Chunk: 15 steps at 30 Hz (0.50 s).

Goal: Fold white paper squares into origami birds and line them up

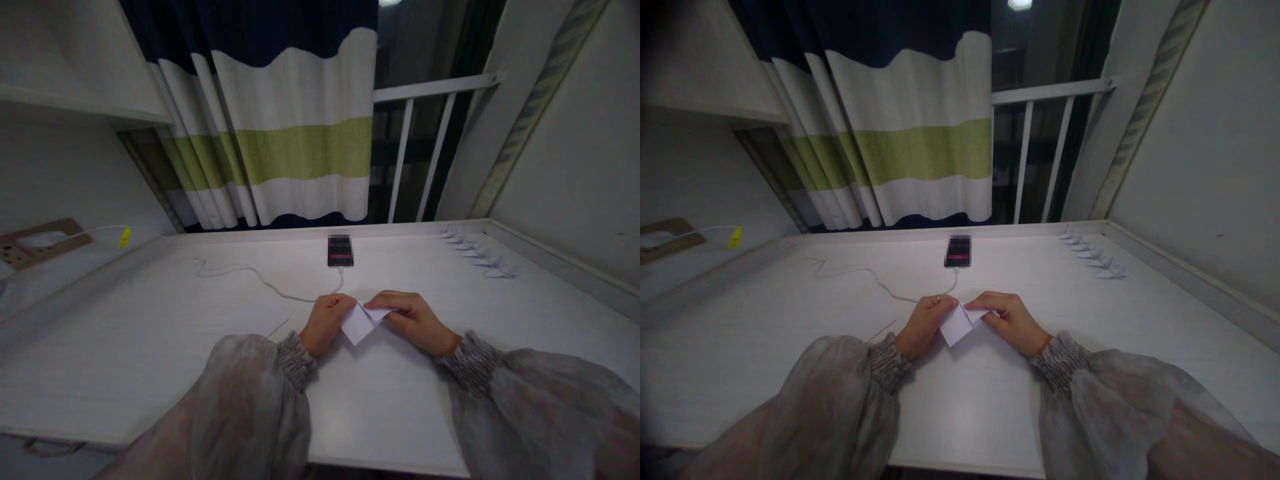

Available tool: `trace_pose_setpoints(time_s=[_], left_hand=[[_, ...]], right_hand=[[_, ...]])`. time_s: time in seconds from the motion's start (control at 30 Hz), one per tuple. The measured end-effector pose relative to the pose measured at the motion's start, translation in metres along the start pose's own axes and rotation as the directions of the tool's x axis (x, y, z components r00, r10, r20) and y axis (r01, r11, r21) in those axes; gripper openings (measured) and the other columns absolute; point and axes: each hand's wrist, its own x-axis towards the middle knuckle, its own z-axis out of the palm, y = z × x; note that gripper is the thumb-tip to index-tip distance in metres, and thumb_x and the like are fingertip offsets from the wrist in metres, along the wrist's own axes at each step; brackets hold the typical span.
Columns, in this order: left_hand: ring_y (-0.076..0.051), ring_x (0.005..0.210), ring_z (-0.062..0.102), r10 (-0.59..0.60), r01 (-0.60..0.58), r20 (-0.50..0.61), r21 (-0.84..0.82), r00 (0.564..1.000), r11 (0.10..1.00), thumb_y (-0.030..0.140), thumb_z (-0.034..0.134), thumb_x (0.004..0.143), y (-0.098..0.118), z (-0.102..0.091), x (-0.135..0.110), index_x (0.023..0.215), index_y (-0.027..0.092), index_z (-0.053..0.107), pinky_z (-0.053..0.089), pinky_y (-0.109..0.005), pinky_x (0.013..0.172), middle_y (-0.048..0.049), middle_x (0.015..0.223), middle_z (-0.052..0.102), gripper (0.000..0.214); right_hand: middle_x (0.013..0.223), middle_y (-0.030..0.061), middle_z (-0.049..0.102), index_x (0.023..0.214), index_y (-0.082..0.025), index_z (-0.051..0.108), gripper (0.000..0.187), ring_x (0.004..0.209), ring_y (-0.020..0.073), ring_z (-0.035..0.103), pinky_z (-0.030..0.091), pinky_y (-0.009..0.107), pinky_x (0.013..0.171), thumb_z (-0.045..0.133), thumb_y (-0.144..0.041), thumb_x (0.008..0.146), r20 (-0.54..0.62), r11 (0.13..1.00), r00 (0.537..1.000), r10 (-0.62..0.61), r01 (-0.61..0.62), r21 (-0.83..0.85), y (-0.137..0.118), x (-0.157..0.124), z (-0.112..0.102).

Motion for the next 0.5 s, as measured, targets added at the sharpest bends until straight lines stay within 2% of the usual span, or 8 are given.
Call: trace_pose_setpoints(time_s=[0.27,0.5], left_hand=[[-0.006,0.043,0.035,-0.031,0.032,0.018,-0.091,0.999,0.995,0.03,0.058,0.06,0.0033,0.0017,-0.0013,0.056,0.011,0.055,0.023,-0.021,0.044,0.003,0.045,0.044,0.02],[-0.007,0.046,0.042,-0.058,0.059,0.012,-0.092,0.998,0.994,0.033,0.067,0.054,0.0068,0.0033,-0.0016,0.061,0.009,0.061,0.028,-0.021,0.047,0.0001,0.051,0.053,0.026]], right_hand=[[0.078,0.003,0.062,0.081,-0.018,0.065,0.02,0.072,0.0129,0.057,0.045,0.026,0.067,0.046,-0.015,0.074,-0.028,0.997,0.998,0.05,-0.049,0.052,-0.0011,0.0008,0.0011],[0.08,0.0029,0.061,0.085,-0.02,0.064,0.023,0.074,0.0132,0.056,0.045,0.028,0.068,0.044,-0.016,0.075,-0.006,0.999,1.0,0.013,-0.012,0.034,-0.0013,0.0016,0.0027]])
